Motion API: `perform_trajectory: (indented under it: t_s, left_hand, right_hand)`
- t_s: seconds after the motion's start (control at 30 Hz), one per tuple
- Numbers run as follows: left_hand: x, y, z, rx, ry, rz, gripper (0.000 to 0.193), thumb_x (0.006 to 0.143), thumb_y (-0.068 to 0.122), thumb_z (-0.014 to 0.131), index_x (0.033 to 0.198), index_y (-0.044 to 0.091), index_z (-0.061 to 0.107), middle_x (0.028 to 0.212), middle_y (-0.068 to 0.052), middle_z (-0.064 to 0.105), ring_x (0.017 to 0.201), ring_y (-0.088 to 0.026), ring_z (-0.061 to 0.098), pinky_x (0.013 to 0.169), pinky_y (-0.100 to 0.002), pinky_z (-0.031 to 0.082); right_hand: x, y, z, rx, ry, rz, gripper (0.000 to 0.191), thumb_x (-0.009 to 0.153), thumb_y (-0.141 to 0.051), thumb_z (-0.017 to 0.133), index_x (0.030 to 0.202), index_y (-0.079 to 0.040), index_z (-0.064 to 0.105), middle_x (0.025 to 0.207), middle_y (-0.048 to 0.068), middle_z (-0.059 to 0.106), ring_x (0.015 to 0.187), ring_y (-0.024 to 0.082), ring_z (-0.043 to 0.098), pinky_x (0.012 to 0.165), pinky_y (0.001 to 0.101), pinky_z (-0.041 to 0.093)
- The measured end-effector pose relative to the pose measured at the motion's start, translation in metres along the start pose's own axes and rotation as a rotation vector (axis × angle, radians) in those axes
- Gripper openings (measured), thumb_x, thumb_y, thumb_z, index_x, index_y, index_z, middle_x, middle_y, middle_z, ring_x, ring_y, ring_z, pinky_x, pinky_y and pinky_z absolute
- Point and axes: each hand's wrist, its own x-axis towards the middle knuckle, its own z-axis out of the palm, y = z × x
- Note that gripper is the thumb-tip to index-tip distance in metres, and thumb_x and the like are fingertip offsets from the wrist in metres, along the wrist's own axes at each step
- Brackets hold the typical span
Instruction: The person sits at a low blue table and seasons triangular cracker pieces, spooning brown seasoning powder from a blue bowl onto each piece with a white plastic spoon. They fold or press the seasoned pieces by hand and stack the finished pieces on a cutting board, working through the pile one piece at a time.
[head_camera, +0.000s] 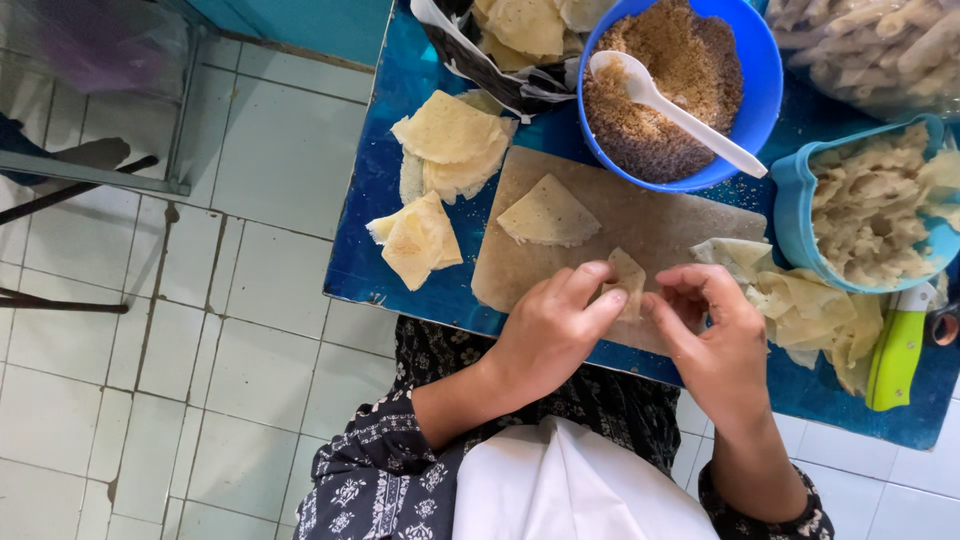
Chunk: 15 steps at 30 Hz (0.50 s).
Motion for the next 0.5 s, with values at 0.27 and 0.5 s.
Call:
perform_trajectory:
  t_s: [0.27,0.5]
  left_hand:
    - [0.0,-0.001,0.0,-0.067,0.06,0.025,0.035,0.089,0.007,0.07,0.124,0.009,0.065,0.125,-0.01,0.058,0.104,-0.027,0.065,0.086,-0.039,0.056]
    - [0.0,-0.002,-0.005,0.071,0.021,0.108,0.03,0.087,0.009,0.069,0.117,0.005,0.067,0.122,-0.009,0.059,0.098,-0.024,0.064,0.082,-0.037,0.055]
  right_hand:
    - [0.001,-0.005,0.008,-0.075,0.02,-0.038,0.025,0.084,-0.002,0.08,0.104,-0.001,0.065,0.088,0.005,0.068,0.077,0.009,0.062,0.071,0.0244,0.052]
    - [0.002,-0.013,0.005,-0.163,-0.041,-0.145,0.01,0.087,0.001,0.076,0.093,0.0,0.069,0.087,0.009,0.066,0.073,0.019,0.066,0.067,0.0281,0.052]
